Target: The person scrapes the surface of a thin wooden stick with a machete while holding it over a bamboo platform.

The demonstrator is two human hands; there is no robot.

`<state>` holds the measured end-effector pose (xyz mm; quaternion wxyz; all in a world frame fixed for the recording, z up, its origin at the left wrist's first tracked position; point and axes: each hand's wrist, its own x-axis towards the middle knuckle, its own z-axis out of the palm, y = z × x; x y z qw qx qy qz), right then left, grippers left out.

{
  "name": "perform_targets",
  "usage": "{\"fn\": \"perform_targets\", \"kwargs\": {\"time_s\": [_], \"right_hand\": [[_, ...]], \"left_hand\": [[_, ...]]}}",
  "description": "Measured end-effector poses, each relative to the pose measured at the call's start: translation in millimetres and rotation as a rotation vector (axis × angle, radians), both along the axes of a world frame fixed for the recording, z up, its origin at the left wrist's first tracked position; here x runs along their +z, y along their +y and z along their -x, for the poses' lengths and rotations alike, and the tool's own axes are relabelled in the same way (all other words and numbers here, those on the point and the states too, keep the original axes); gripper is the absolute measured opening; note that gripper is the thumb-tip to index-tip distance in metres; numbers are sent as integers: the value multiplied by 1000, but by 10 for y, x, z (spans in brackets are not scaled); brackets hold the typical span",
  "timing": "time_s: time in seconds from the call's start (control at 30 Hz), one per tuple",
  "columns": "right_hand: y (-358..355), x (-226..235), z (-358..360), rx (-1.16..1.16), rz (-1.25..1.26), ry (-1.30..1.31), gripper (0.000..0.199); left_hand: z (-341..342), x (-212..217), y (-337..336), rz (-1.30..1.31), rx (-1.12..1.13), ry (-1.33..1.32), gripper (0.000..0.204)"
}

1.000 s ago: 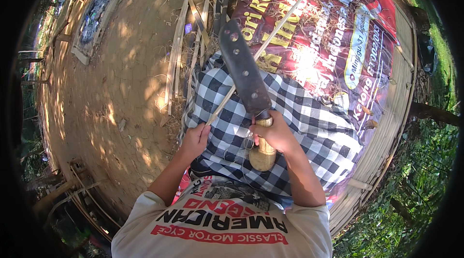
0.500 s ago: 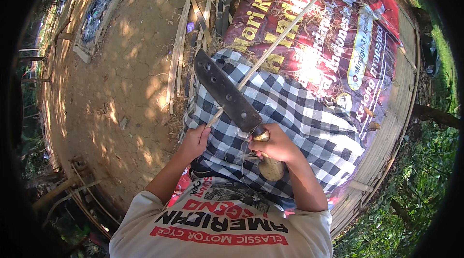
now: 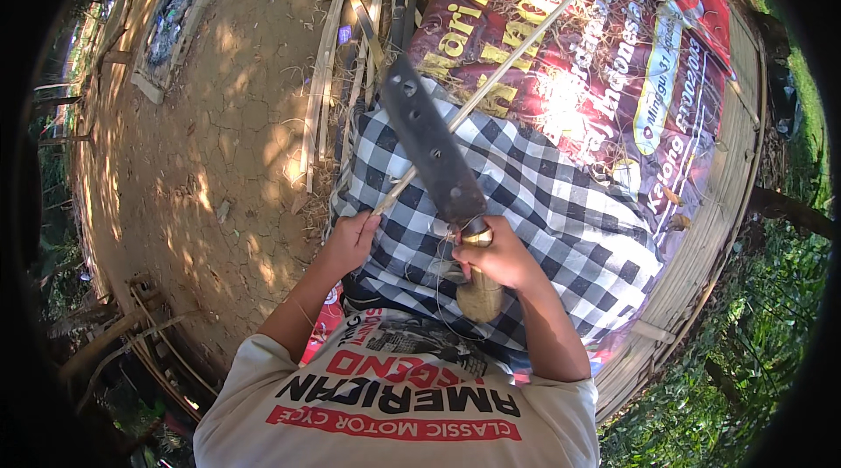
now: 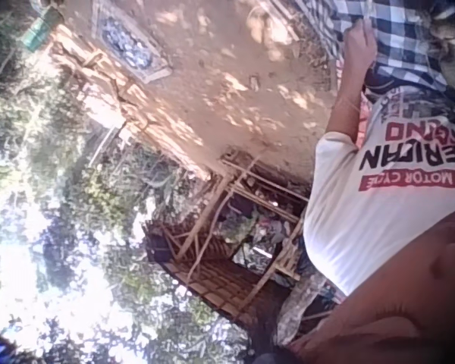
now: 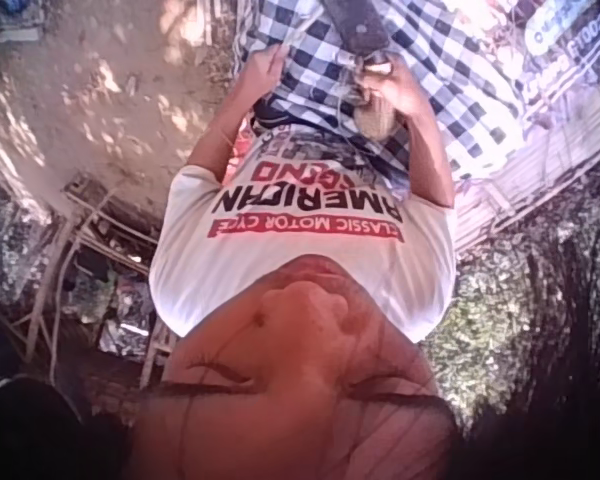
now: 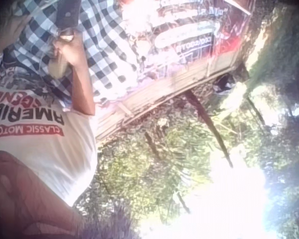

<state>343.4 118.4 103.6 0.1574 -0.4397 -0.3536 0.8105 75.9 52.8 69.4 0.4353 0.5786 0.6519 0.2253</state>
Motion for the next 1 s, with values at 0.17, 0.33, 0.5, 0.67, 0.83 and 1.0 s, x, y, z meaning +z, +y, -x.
{"fn": "perform_targets", "kwargs": {"time_s": [0.17, 0.33, 0.5, 0.67, 0.83, 1.0], "right_hand": [[37, 109, -104, 120, 50, -22, 17], [-163, -74, -26, 148, 77, 61, 21], [-61, 58, -117, 13, 73, 26, 22], [-239, -33, -111, 179, 49, 65, 15], [-262, -13, -56, 30, 39, 76, 19], [-325, -27, -118, 174, 105, 112, 20]], "left_hand": [[29, -55, -49, -86, -19, -8, 31], [8, 1, 1, -32, 0, -13, 29], [26, -5, -31, -86, 5, -32, 29], [30, -30, -10, -24, 1, -35, 31], [60, -63, 4, 13, 17, -85, 32], [102, -90, -40, -90, -38, -85, 34]]}}
